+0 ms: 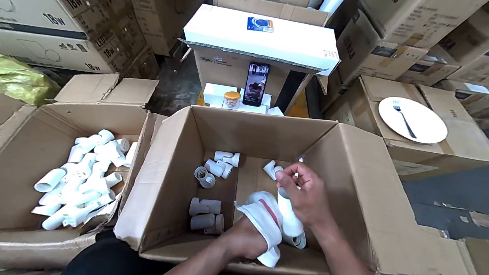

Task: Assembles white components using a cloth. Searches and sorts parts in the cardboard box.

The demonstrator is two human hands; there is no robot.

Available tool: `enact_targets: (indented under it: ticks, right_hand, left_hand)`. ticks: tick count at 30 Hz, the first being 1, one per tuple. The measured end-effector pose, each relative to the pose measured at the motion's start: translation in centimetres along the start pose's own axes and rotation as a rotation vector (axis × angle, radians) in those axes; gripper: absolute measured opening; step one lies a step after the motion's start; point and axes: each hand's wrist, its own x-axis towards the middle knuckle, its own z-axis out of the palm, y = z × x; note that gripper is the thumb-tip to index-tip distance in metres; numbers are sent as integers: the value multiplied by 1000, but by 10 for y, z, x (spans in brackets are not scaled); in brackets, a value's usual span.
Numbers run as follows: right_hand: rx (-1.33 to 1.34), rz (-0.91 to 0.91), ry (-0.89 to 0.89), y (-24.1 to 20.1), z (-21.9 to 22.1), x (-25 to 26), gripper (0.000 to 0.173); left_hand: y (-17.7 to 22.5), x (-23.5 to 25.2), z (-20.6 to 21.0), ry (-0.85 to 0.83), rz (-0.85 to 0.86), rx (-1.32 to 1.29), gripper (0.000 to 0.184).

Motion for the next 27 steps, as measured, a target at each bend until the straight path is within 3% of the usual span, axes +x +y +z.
enact_targets:
  ticks: [2, 5, 7, 12, 14, 16, 19, 23, 25, 27]
  right_hand:
    - [-133, -74, 53, 7, 10, -9, 24]
    - [-96, -149, 155, 10, 23, -15, 21]
    - [76, -94, 180, 4, 25, -13, 19]
    - [340, 99, 147, 0, 3, 6, 8]
    - [376, 199, 142, 4, -2, 12, 11]
    - [362, 248, 132, 4, -4, 12, 14]
    - [267, 159, 145, 0, 2, 5, 10]
    - [74, -80, 159, 7, 22, -10, 16]
    - [76, -50, 160, 5, 23, -12, 15]
    - [100, 40, 144, -1, 15, -7, 15]
  left_hand:
    - [-4, 8, 3, 61, -73, 316, 44]
    - [-6, 16, 5, 143, -130, 515, 48]
    - [-7, 14, 1, 137, -86, 450, 46]
    - [-13, 2, 5, 184, 268, 34, 45]
    - [-17, -1, 7, 176, 295, 81, 49]
    - [-19, -4, 9, 160, 286, 256, 48]
    - [-14, 4, 10, 125, 217, 566, 40]
    - [-10, 13, 0, 203, 3, 391, 40]
    - [-2, 12, -1, 179, -62, 360, 39]
    - [-7, 8, 6, 230, -2, 291, 37]
